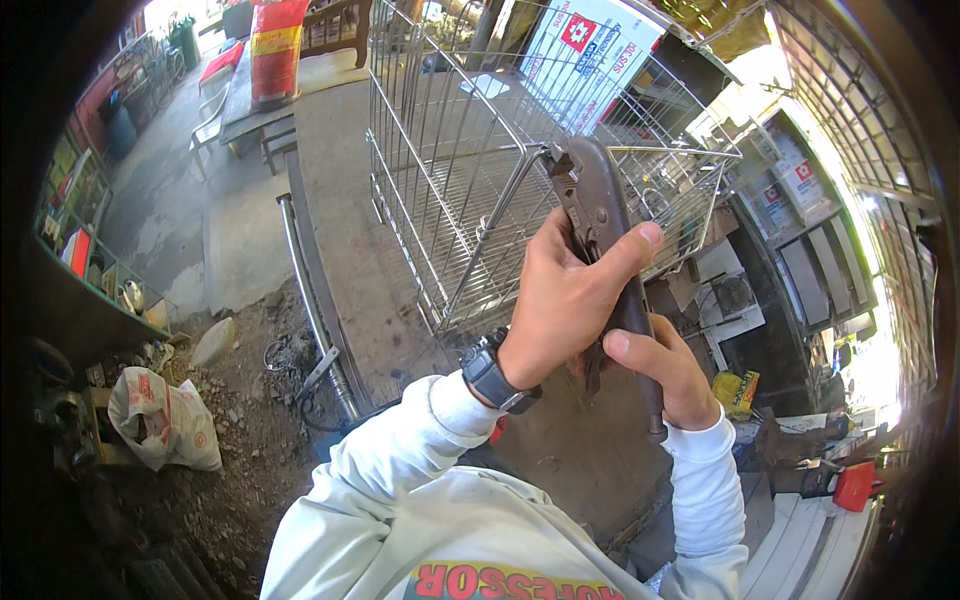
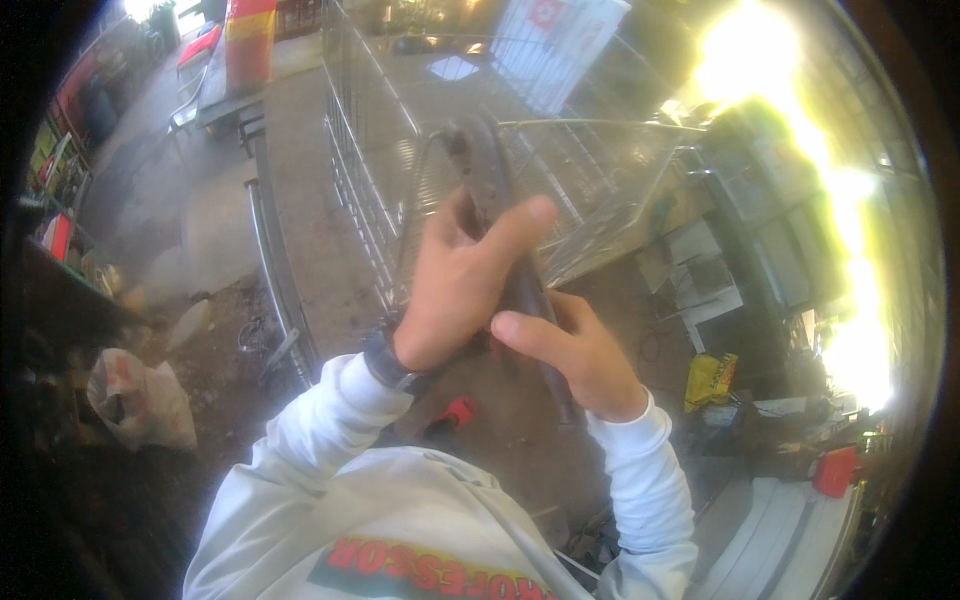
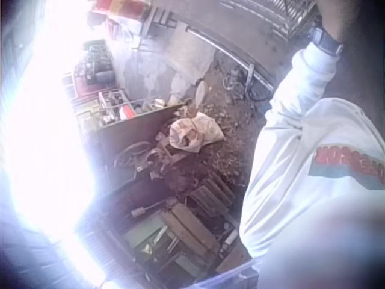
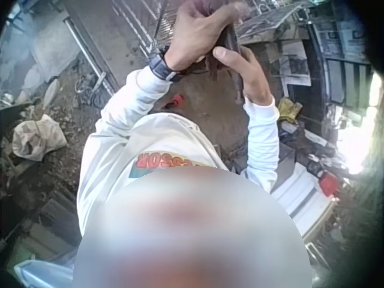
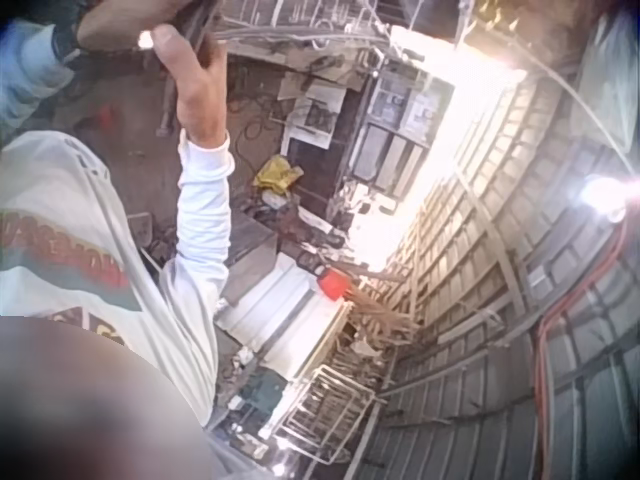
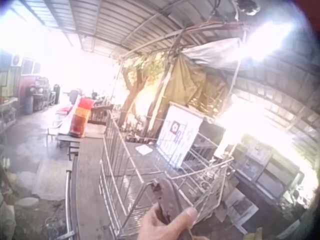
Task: The person assembles a metal wire cage by inserting small metal pins into the frame and securing them with pliers. They repeatedly pick pins from a bowl, insert them into the cage joints, and crimp them to hold the structure together.
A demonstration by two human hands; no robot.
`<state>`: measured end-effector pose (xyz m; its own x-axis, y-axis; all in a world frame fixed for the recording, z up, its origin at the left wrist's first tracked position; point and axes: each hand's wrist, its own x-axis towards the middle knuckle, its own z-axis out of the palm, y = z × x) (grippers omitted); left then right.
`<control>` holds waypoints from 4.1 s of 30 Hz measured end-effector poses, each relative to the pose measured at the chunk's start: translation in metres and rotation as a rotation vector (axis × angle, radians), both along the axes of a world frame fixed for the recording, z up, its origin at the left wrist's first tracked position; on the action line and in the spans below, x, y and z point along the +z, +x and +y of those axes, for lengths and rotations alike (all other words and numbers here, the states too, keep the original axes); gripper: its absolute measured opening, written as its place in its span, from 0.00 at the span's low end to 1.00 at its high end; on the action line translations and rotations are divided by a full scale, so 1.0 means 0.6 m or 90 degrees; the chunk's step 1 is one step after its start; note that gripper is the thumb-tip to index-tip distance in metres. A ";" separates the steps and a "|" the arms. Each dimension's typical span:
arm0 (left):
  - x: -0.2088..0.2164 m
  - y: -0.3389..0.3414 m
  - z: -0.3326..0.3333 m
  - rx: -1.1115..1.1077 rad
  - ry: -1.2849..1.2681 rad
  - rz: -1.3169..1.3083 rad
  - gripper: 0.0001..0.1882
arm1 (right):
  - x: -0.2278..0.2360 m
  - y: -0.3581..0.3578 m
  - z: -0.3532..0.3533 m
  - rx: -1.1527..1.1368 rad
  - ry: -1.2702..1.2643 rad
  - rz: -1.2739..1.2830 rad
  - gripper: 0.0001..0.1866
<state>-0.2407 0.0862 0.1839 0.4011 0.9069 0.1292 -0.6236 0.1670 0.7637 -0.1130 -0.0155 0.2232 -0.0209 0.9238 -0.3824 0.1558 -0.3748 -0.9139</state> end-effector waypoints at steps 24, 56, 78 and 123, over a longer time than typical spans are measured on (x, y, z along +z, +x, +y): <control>-0.042 0.004 -0.064 -0.097 -0.002 0.083 0.25 | -0.020 0.008 -0.030 0.106 0.217 -0.253 0.19; 0.052 -0.104 0.082 0.537 0.628 0.460 0.11 | -0.195 0.016 -0.164 -0.059 0.147 0.307 0.51; 0.128 -0.087 0.090 0.198 0.766 0.819 0.12 | -0.584 0.211 -0.508 -0.665 -0.060 0.369 0.20; -0.679 0.351 0.023 0.747 -0.307 0.277 0.22 | -0.517 0.973 -0.171 -0.366 -0.180 0.225 0.18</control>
